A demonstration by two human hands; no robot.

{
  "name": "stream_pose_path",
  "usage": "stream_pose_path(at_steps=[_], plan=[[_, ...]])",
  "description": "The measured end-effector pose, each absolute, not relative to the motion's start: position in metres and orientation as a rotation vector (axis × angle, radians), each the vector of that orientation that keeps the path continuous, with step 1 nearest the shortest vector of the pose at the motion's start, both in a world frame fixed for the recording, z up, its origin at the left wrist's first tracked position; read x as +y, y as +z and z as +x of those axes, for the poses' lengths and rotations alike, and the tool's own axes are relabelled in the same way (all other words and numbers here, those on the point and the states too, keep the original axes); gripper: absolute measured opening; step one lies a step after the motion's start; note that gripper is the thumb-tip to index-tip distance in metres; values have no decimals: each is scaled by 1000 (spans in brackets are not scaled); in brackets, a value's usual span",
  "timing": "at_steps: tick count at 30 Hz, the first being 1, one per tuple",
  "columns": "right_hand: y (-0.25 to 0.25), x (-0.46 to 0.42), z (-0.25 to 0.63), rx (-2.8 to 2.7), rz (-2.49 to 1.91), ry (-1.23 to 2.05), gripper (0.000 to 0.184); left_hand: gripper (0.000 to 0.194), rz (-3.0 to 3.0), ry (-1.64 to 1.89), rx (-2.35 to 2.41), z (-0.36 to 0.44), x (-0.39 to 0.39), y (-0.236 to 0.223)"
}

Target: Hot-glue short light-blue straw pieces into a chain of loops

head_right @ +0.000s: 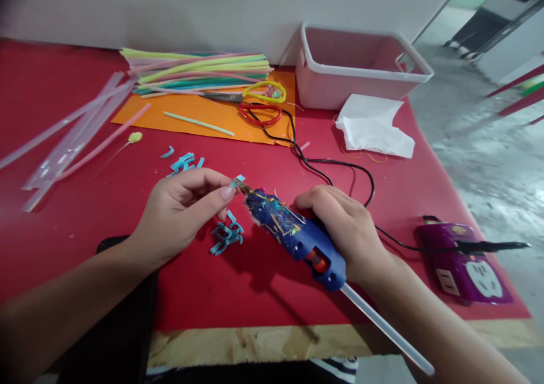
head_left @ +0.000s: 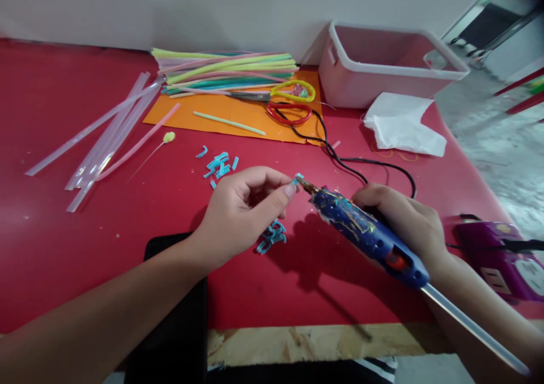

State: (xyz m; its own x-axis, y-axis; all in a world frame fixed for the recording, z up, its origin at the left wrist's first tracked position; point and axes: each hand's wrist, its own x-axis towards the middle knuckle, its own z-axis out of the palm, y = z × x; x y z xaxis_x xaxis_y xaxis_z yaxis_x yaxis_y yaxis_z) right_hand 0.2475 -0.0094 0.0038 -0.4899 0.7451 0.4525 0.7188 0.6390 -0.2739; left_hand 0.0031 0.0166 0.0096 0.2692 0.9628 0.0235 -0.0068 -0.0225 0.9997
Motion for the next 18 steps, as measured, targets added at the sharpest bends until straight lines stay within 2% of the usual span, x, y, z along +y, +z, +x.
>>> stream_pose_path(at_steps=[18], plan=[[0,-11,248,-2204,-1220,36,11,5,1331,1029,989,2,18,9]])
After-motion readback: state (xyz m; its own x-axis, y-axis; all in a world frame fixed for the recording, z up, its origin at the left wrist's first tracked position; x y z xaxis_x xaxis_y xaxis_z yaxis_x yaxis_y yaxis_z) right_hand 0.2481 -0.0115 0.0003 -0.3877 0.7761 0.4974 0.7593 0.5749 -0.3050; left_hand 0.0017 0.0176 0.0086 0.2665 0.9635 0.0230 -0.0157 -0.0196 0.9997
